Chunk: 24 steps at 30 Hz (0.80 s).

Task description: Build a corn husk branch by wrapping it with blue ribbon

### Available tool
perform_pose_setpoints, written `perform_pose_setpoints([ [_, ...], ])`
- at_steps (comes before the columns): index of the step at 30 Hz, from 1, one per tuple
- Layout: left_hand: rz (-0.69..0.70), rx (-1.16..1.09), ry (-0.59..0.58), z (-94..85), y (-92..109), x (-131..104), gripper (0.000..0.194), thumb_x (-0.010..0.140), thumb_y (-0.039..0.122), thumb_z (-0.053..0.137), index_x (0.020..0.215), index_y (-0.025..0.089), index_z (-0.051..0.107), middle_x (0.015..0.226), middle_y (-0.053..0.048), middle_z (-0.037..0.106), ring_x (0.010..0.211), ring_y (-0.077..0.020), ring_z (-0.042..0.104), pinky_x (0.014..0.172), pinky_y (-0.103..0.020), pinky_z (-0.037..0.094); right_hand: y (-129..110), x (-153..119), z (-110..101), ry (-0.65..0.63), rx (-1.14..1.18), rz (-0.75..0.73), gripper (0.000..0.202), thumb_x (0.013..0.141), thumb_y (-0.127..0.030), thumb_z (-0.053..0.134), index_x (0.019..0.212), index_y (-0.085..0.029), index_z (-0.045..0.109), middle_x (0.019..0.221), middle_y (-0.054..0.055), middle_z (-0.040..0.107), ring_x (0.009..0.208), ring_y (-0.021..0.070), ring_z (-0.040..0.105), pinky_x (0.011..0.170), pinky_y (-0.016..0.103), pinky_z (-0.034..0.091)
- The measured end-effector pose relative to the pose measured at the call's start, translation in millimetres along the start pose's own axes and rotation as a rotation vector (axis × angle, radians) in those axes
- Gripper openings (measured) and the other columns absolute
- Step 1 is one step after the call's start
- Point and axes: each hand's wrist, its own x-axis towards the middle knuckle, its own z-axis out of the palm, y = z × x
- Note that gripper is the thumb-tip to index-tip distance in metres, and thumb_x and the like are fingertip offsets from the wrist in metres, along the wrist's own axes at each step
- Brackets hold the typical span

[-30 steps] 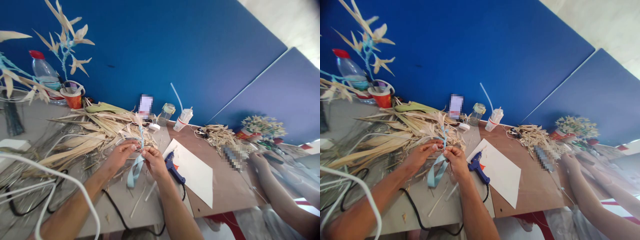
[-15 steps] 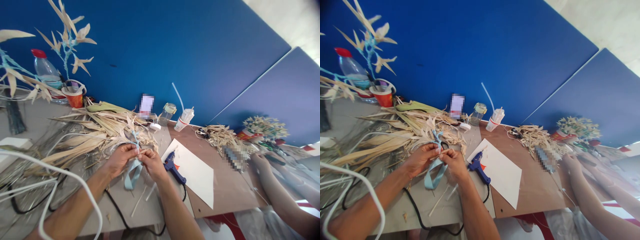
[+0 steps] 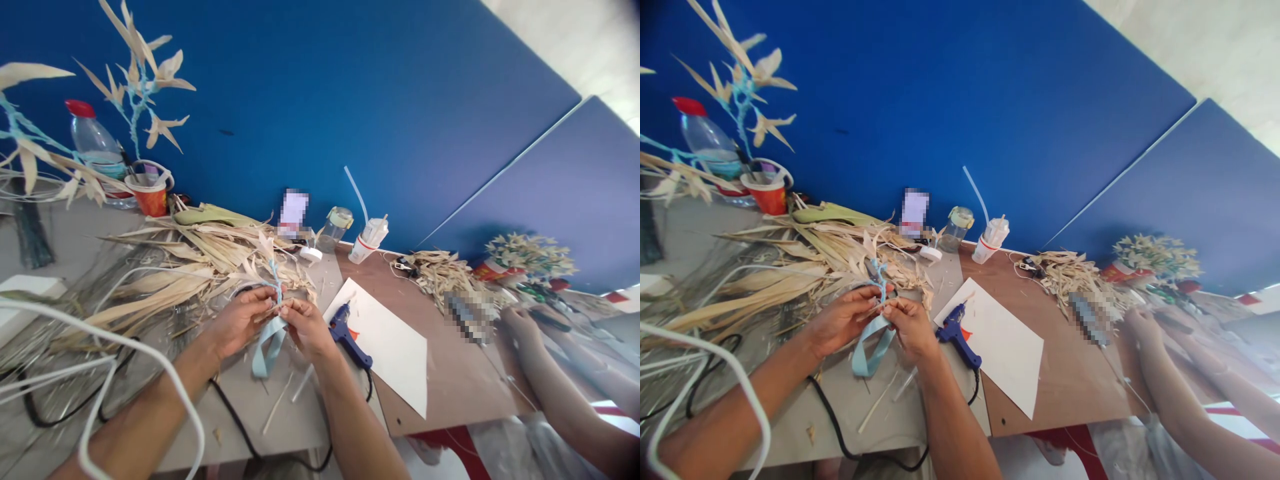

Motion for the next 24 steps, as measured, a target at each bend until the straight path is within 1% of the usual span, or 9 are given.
perform_pose_setpoints([
  [2, -0.018, 0.012, -0.029, 0.3, 0.8, -0.4, 0.025, 0.065, 0.014, 0.082, 0.089, 0.016, 0.077, 0.076, -0.005, 0.073, 0.069, -0.0139, 0.066, 0.067, -0.023, 0.052, -2.3, -0.7, 1.3, 0.005, 0.026, 0.018, 0.025, 0.059, -0.038, 0.084, 0.064, -0.019, 0.069, 0.056, -0.003, 0.056, 0.052, 0.0092, 0.04, 0.054, 0.024, 0.033],
  [5, -0.028, 0.036, -0.067, 0.7, 1.4, -0.4, 0.027, 0.062, 0.019, 0.086, 0.087, 0.014, 0.077, 0.073, -0.005, 0.071, 0.066, -0.0136, 0.064, 0.065, -0.023, 0.051, -3.5, -1.8, 2.0, 0.002, 0.025, 0.037, 0.021, 0.06, -0.034, 0.083, 0.063, -0.019, 0.07, 0.055, -0.004, 0.056, 0.051, 0.008, 0.04, 0.053, 0.023, 0.032],
  [9, -0.008, 0.066, -0.09, 2.0, 0.9, -0.3, 0.024, 0.057, 0.022, 0.089, 0.072, 0.012, 0.074, 0.068, -0.003, 0.068, 0.063, -0.0109, 0.06, 0.063, -0.022, 0.047, -1.2, -2.7, 2.0, 0.016, 0.014, 0.063, 0.02, 0.059, -0.031, 0.083, 0.061, -0.018, 0.068, 0.053, -0.004, 0.055, 0.051, 0.0079, 0.039, 0.053, 0.023, 0.031],
  [12, 0.001, 0.082, -0.07, 3.3, -0.1, -1.0, 0.027, 0.054, 0.023, 0.091, 0.066, 0.013, 0.069, 0.062, 0.0, 0.064, 0.06, -0.0102, 0.056, 0.061, -0.022, 0.044, -0.2, -2.8, 3.0, 0.02, -0.015, 0.058, 0.021, 0.058, -0.032, 0.084, 0.062, -0.018, 0.068, 0.053, -0.005, 0.054, 0.051, 0.0081, 0.038, 0.053, 0.023, 0.029],
  [16, -0.005, 0.085, -0.031, 4.3, -1.8, -0.8, 0.033, 0.052, 0.024, 0.091, 0.07, 0.015, 0.065, 0.062, 0.001, 0.063, 0.06, -0.0123, 0.058, 0.061, -0.024, 0.045, -1.4, -2.7, 4.0, -0.016, -0.068, 0.045, 0.025, 0.059, -0.036, 0.083, 0.061, -0.018, 0.066, 0.052, -0.005, 0.05, 0.05, 0.0073, 0.033, 0.052, 0.024, 0.025],
  [22, 0.027, 0.191, 0.061, 8.2, -7.1, 0.1, 0.035, 0.054, 0.029, 0.09, 0.069, 0.015, 0.061, 0.063, 0.003, 0.061, 0.059, -0.011, 0.055, 0.058, -0.023, 0.043, 1.0, -1.2, -2.3, -0.013, -0.192, 0.005, 0.016, 0.062, -0.027, 0.077, 0.061, -0.018, 0.065, 0.05, -0.007, 0.047, 0.049, 0.0075, 0.034, 0.052, 0.024, 0.026],
  [24, 0.044, 0.179, 0.063, 9.0, -7.4, -1.5, 0.036, 0.056, 0.034, 0.09, 0.073, 0.016, 0.063, 0.064, 0.003, 0.061, 0.061, -0.0116, 0.056, 0.058, -0.023, 0.043, 1.0, -1.0, -4.0, 0.006, -0.171, -0.001, 0.015, 0.062, -0.027, 0.078, 0.062, -0.018, 0.066, 0.05, -0.006, 0.049, 0.05, 0.0078, 0.035, 0.053, 0.024, 0.027],
])
